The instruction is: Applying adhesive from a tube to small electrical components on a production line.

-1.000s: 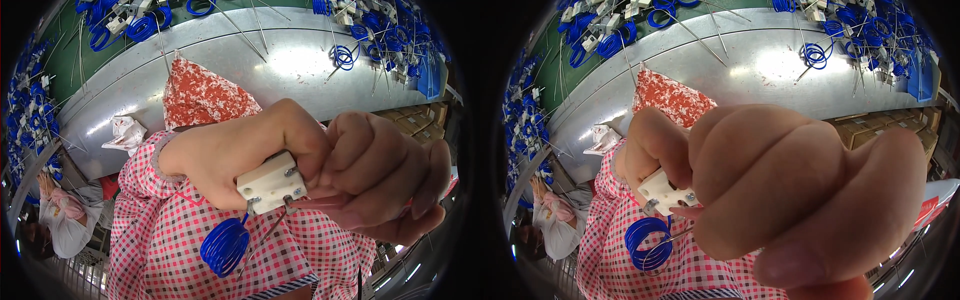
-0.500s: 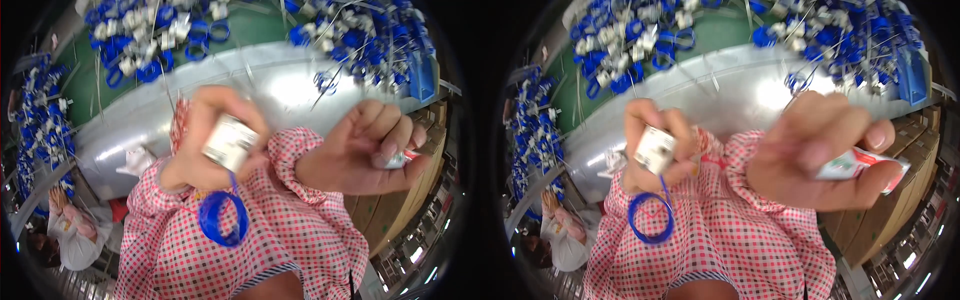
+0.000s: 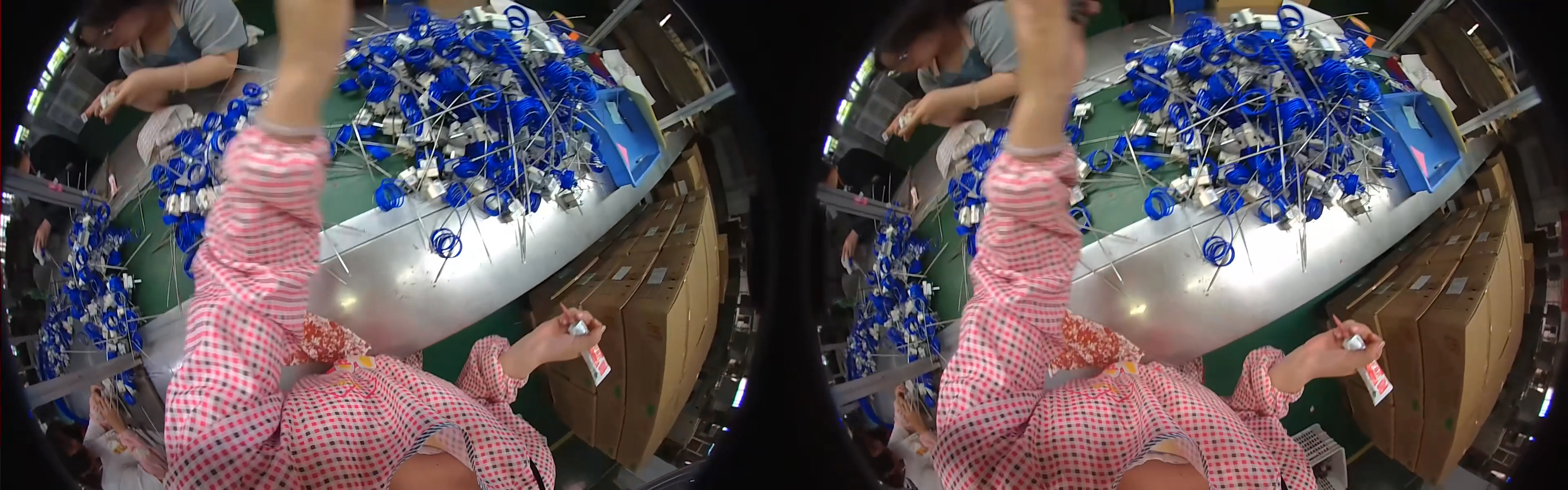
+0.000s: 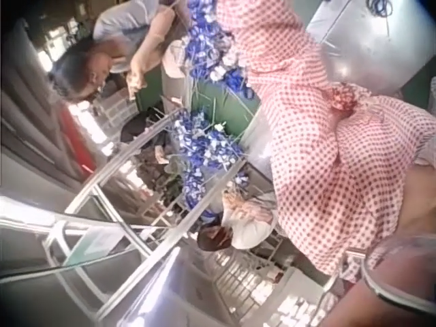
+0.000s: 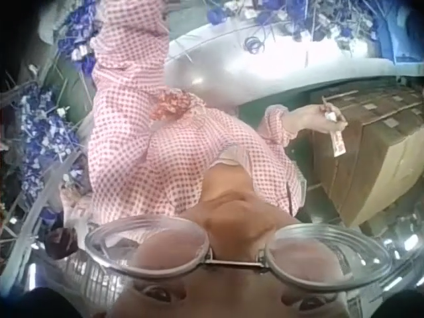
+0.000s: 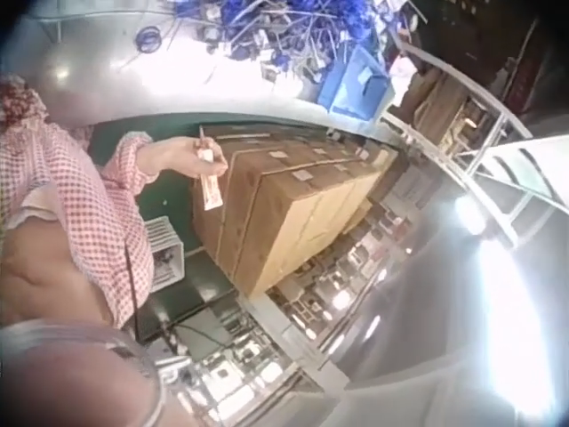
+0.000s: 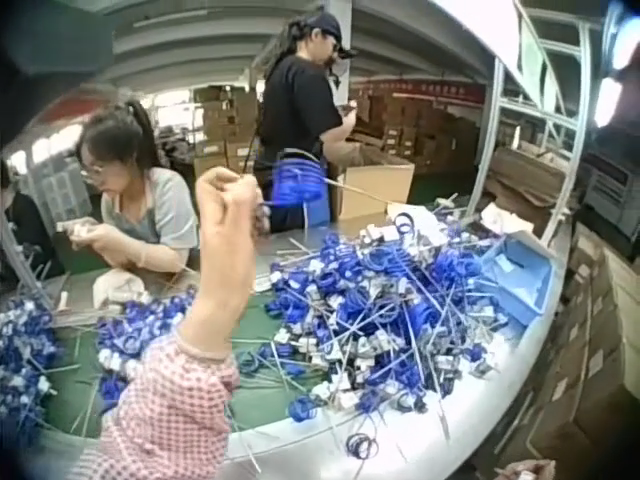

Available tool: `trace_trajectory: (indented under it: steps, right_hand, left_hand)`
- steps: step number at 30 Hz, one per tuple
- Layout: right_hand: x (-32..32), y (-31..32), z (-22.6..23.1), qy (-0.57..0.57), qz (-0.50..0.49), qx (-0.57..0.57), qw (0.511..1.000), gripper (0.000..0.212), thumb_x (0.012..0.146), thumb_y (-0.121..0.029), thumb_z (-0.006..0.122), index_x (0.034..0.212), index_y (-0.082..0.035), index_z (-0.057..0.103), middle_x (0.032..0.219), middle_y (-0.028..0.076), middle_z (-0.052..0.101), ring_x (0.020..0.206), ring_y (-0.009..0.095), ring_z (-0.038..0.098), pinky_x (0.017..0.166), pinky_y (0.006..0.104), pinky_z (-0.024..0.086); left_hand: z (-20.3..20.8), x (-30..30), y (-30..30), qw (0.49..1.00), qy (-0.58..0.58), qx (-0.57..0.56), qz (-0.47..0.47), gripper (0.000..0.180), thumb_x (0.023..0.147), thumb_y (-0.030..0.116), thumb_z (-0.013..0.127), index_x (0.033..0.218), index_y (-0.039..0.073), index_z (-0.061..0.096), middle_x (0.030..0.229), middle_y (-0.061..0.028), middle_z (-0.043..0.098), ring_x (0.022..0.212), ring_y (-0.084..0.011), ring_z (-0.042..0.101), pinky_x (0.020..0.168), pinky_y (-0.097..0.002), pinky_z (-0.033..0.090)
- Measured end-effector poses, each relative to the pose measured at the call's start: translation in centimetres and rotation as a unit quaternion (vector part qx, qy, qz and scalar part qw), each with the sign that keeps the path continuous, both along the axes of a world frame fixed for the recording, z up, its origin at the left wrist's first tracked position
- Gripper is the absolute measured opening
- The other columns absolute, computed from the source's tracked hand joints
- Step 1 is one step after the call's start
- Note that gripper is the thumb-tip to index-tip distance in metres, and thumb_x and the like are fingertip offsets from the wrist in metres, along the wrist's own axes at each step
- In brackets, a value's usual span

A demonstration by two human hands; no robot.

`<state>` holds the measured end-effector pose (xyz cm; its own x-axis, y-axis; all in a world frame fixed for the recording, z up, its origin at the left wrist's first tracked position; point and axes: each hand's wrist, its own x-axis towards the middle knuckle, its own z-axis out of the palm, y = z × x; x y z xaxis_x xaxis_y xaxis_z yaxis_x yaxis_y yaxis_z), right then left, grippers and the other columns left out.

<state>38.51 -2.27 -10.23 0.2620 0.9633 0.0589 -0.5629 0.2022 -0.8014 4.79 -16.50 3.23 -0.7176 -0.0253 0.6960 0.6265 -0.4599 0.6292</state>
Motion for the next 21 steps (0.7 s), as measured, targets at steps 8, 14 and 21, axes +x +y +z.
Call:
trace_trajectory:
  steps: [8,14,21]
  right_hand:
    - [0.5,1.0,-0.2,-0.016,-0.076,-0.001,0.997,0.023,0.079,-0.022,0.048,0.065,-0.007,0.038,0.054,0.002,0.040,0.047,0.009,0.033,0.044,0.0196,0.026]
    - [-1.1,0.6,-0.2,-0.009,-0.024,0.016,1.000,0.021,0.078,-0.020,0.048,0.064,-0.007,0.038,0.052,0.002,0.040,0.046,0.009,0.033,0.045,0.0195,0.029]
    - [-1.7,-0.3,0.2,-0.025,-0.017,0.033,0.999,0.022,0.079,-0.021,0.048,0.066,-0.007,0.038,0.053,0.002,0.040,0.046,0.008,0.034,0.045,0.0199,0.033]
  left_hand:
    - [-3.1,7.4,1.1,0.954,0.188,-0.022,-0.232,0.048,0.069,0.017,0.055,0.107,0.006,0.028,0.092,-0.0114,0.041,0.076,-0.0143,0.041,0.065,-0.0264,0.037]
    - [-1.2,9.7,-3.0,0.932,0.191,-0.055,-0.302,0.049,0.071,0.034,0.053,0.110,0.011,0.035,0.091,-0.0124,0.043,0.079,-0.0213,0.044,0.071,-0.0347,0.036]
    - [-1.0,9.4,-5.0,0.921,0.187,-0.058,-0.338,0.045,0.073,0.033,0.052,0.109,0.011,0.036,0.089,-0.0130,0.044,0.080,-0.0227,0.047,0.070,-0.0358,0.038]
